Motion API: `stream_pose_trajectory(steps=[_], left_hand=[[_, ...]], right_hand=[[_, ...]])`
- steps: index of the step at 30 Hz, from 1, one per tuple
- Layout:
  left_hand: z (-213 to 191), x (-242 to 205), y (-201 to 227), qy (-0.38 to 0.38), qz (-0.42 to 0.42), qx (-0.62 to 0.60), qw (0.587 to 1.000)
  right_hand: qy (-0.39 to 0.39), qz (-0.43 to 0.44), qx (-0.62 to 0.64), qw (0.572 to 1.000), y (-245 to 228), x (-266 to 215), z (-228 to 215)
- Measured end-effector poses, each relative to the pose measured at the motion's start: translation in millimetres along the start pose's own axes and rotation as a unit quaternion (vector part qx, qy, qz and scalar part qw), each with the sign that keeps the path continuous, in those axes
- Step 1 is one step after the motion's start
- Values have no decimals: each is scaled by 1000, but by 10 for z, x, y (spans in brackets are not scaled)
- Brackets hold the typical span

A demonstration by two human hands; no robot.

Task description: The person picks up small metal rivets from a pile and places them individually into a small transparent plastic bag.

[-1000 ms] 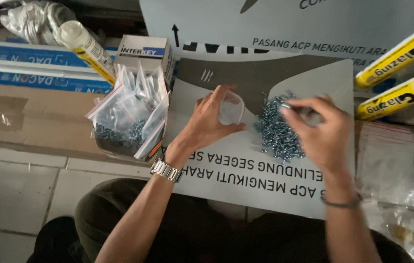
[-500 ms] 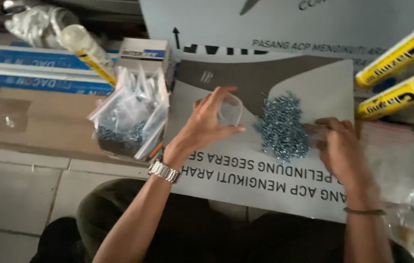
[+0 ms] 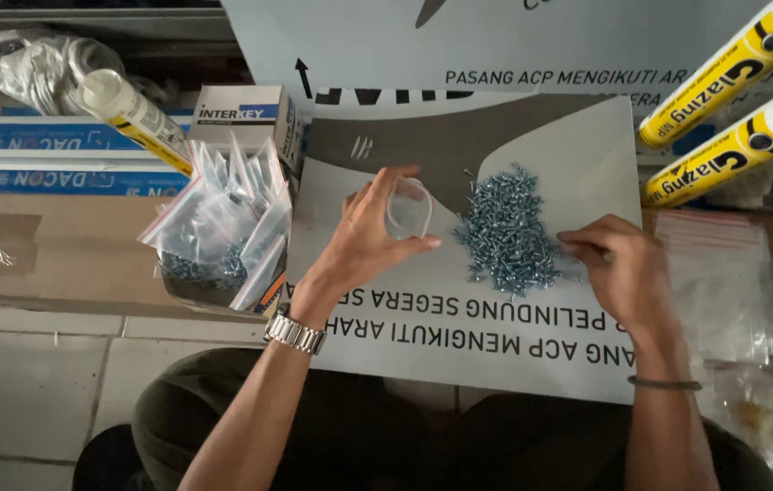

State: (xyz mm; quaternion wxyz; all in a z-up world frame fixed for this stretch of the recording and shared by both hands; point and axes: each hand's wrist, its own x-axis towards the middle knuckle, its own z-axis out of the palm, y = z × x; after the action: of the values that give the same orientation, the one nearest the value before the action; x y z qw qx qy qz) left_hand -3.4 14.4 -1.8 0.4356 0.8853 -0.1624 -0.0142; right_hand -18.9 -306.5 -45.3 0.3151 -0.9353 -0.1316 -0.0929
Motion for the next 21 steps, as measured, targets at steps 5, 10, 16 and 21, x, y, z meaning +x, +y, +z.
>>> stream_pose_trajectory(steps=[5,10,16,21], left_hand=[[-40,-18,-29,-1,-9,-8,1000],[-36,-4,-107,0,-7,-5,1000],[-76,-9,-119,22,-4,-46,999],[-5,-4,-241,11,-18,-25,999]], right_hand=[[18,3,88,996,-300,76,-74],[44,-49,106,992,-964,376,-119],[45,-33,243,969,-1640,735,124],[-31,-73,229,970,-1787,801,293]])
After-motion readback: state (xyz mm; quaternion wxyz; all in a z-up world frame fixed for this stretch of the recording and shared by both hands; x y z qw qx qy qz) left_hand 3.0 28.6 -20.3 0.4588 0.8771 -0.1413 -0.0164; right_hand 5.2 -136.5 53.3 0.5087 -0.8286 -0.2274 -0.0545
